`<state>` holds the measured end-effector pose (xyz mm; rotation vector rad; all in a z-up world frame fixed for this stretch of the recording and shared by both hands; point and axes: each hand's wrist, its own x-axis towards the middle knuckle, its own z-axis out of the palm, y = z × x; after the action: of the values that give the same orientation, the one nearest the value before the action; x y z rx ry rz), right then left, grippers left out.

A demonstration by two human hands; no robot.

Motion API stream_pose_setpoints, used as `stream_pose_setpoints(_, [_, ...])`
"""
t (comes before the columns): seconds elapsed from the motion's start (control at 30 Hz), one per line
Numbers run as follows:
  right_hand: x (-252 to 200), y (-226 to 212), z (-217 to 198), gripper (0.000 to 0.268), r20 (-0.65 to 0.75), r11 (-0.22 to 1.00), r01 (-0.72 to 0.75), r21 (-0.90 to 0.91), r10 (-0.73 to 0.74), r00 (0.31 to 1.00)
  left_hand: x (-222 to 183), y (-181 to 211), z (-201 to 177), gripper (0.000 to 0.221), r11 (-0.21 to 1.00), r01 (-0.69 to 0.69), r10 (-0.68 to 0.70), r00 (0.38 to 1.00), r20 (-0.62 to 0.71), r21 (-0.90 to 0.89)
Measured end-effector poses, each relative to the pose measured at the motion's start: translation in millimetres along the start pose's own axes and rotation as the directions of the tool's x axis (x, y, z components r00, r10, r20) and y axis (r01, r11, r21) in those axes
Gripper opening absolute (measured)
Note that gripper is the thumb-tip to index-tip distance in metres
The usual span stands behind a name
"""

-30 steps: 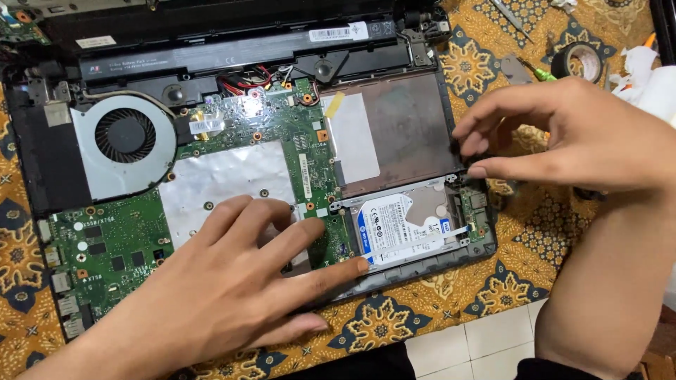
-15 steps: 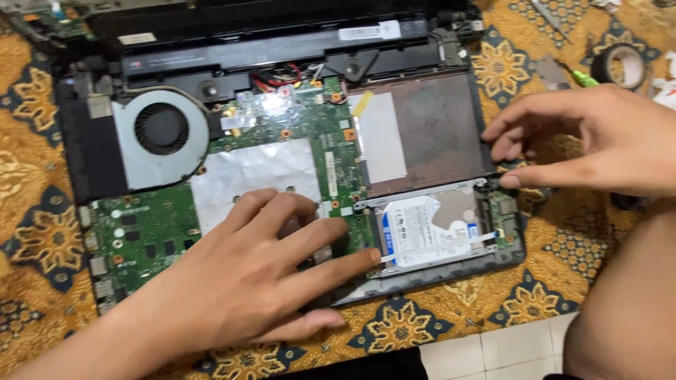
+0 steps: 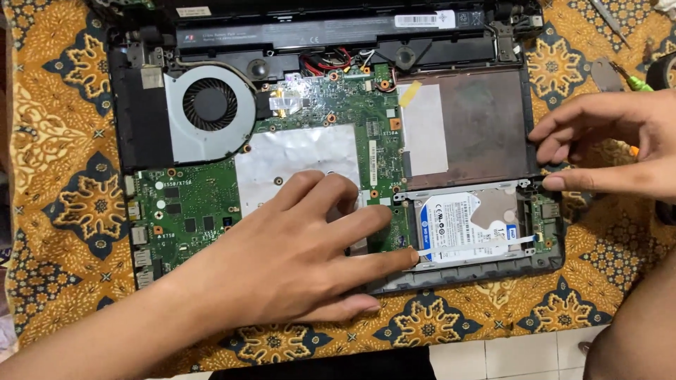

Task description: A person disassembles a laptop by prying off the top casing, disconnecting internal ribbon cables, and removing the optical drive.

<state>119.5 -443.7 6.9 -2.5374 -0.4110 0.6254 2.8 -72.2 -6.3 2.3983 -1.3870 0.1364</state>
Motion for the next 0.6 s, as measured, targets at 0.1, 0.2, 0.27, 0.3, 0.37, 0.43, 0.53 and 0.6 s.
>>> stream_pose_setpoints(0.1, [-1,-2,0,0.058,-0.006,1.0,0.005,0.012,-0.005,1.0,0,0,-1,0.044,1.0,-0.011,0.011,1.0,-0.021,0.005])
stream_pose_setpoints(0.2, [-2,-3,0,0.058,-0.001,1.0,0.013,0.006,-0.013,1.0,-1,-1,-3,0.041,1.0,-0.03,0.03,0.998,-0.055,0.005])
stream_pose_setpoints(0.27, [-2,-3,-1,0.058,0.004,1.0,0.027,-0.007,-0.027,1.0,-2,-2,-4,0.039,0.999,-0.04,0.041,0.997,-0.072,0.009])
stream_pose_setpoints(0.3, [-2,-2,0,0.058,-0.004,0.999,0.033,-0.004,-0.033,0.999,-3,-2,-4,0.04,0.999,-0.043,0.043,0.997,-0.062,0.0])
stream_pose_setpoints(0.37, [-3,2,1,0.057,-0.009,0.999,0.04,-0.002,-0.04,0.999,-5,-2,-6,0.042,0.999,-0.043,0.043,0.998,-0.053,-0.011])
stream_pose_setpoints(0.43, [-4,10,4,0.052,-0.03,0.986,0.148,-0.081,-0.151,0.988,-7,-2,-11,0.037,0.997,-0.078,0.076,0.993,-0.092,-0.02])
stream_pose_setpoints(0.53, [-3,-48,4,0.027,0.168,0.833,0.541,-0.118,-0.521,0.837,-10,-2,-22,0.042,0.998,-0.059,0.056,0.992,-0.114,-0.023])
stream_pose_setpoints(0.6, [-8,-66,18,0.027,0.208,0.783,0.616,-0.091,-0.59,0.78,-13,-4,-25,0.044,0.999,-0.05,0.049,0.989,-0.136,-0.009])
